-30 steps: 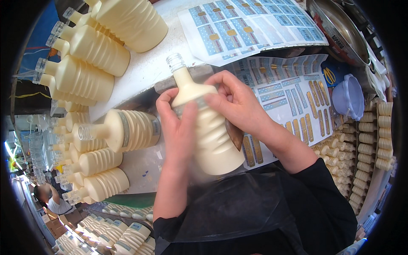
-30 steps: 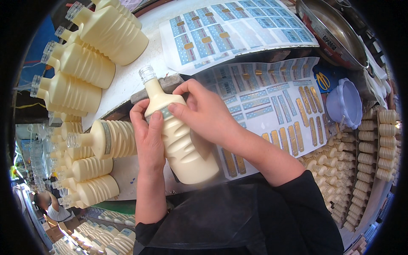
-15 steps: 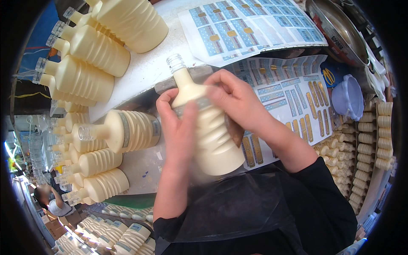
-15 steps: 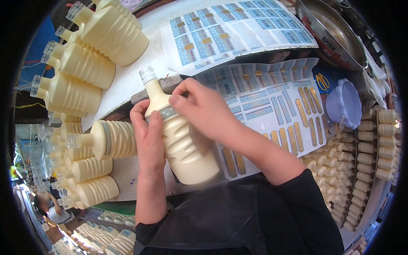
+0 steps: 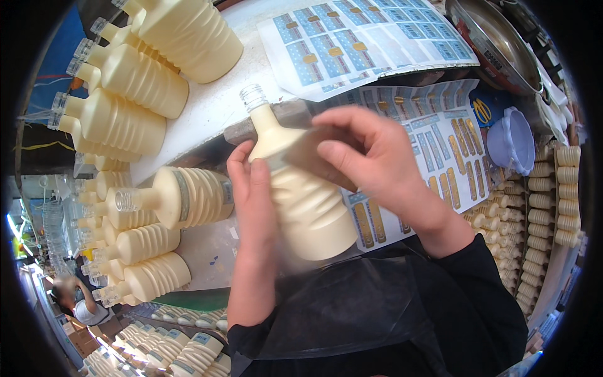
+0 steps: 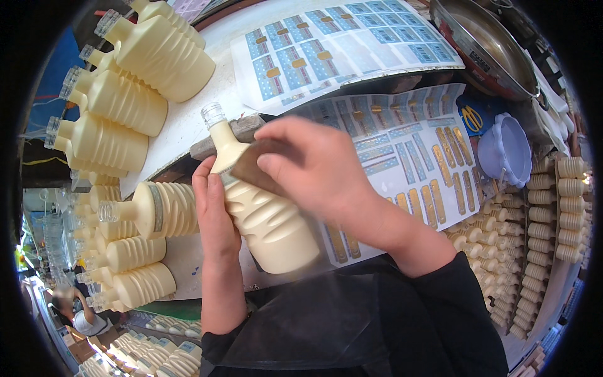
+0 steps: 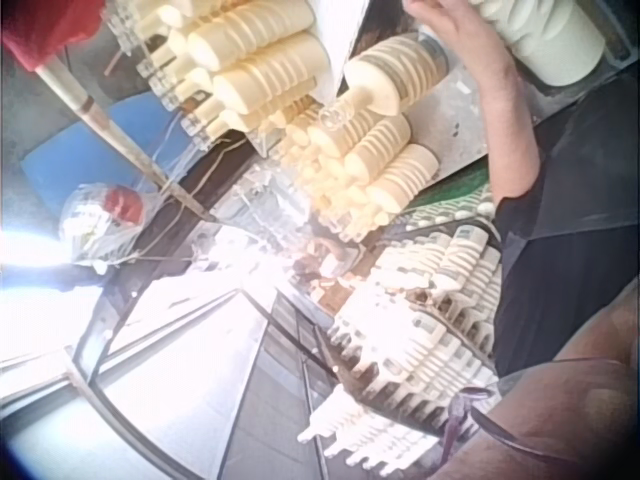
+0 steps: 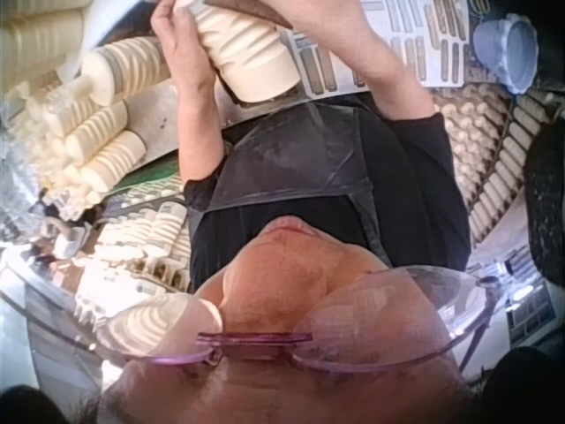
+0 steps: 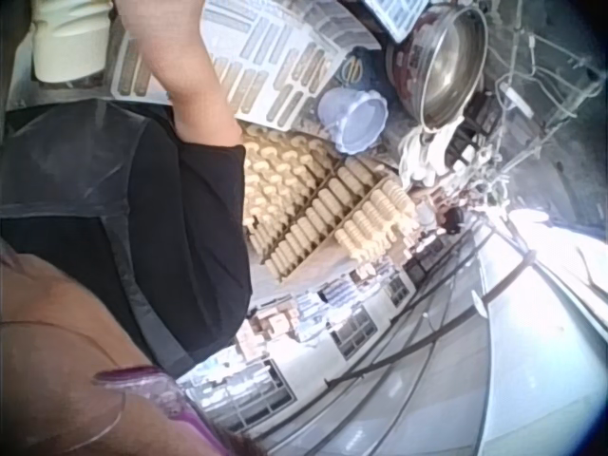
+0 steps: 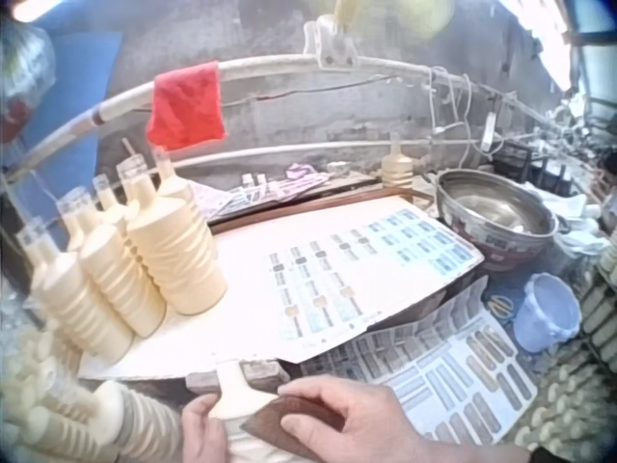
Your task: The person repeatedly picks up cream-colored plastic bottles, applies a rectangular label to the body, and smooths it with a small tool. Finished bottles are placed on a nearby stack.
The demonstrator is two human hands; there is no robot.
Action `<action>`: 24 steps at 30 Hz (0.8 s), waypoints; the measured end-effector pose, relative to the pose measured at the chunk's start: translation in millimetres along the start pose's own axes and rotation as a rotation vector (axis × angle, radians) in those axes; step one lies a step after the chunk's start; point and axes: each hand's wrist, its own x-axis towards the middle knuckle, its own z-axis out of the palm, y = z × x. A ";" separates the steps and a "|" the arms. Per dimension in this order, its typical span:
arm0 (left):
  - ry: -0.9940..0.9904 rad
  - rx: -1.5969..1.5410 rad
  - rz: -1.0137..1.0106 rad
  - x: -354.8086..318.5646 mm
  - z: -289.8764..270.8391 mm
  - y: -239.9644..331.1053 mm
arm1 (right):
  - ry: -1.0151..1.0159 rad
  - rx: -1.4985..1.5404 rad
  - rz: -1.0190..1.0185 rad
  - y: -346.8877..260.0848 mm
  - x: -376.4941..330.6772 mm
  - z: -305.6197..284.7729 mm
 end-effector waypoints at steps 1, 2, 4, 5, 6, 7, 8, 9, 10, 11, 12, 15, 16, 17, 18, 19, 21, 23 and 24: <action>-0.016 -0.063 -0.018 0.2 -2.8 -3.8 | 0.061 -0.214 -0.121 1.6 -2.9 1.4; -0.027 -0.129 -0.035 0.8 -8.2 -9.4 | 0.126 -0.304 -0.169 1.9 -2.0 1.1; -0.047 -0.277 -0.123 0.6 -14.9 -17.7 | 0.257 -0.484 -0.266 2.5 -0.1 -1.3; -0.060 -0.360 -0.198 0.4 -15.8 -22.1 | 0.280 -0.571 -0.411 3.6 -1.8 -1.6; -0.073 -0.442 -0.272 -0.3 -16.5 -24.0 | 0.236 -0.589 -0.569 6.0 -3.1 -0.2; -0.101 -0.469 -0.264 -2.0 -17.6 -23.7 | 0.189 -0.605 -0.727 9.6 -4.4 1.7; -0.131 -0.499 -0.257 -3.7 -18.6 -22.9 | 0.141 -0.622 -0.886 11.5 -5.7 3.3; -0.161 -0.529 -0.250 -4.7 -19.4 -22.4 | 0.102 -0.585 -0.869 12.2 -7.4 4.9; -0.155 -0.483 -0.231 -3.9 -19.6 -22.4 | 0.064 -0.547 -0.853 12.7 -9.6 6.6; -0.145 -0.436 -0.210 -2.8 -20.2 -22.9 | 0.024 -0.505 -0.838 13.6 -11.4 8.6; -0.133 -0.388 -0.189 -2.4 -20.4 -22.5 | -0.017 -0.463 -0.822 13.7 -12.4 10.2; -0.102 -0.254 -0.105 -9.5 -14.9 -7.3 | 0.092 -0.200 -0.289 15.1 0.7 -8.2; -0.082 -0.208 -0.089 -12.2 -12.6 -0.8 | 0.116 -0.155 -0.165 19.4 6.2 -13.8; -0.071 -0.138 -0.079 -14.7 -8.9 7.8 | 0.079 -0.120 -0.116 27.6 7.2 -11.0; -0.054 -0.125 -0.068 -13.1 -10.9 5.5 | 0.036 -0.084 -0.067 39.1 9.1 -3.0; -0.036 -0.112 -0.056 -9.8 -14.2 1.2 | -0.003 -0.064 0.001 40.2 10.5 2.1; -0.024 -0.158 -0.060 -5.6 -17.2 -0.6 | -0.080 -0.038 0.158 38.0 13.4 12.7; -0.038 -0.282 -0.089 -3.1 -18.7 2.2 | -0.102 -0.064 0.230 35.6 16.3 18.3; -0.036 -0.209 -0.055 -0.4 -21.0 -1.1 | -0.101 -0.063 0.248 34.8 16.9 20.6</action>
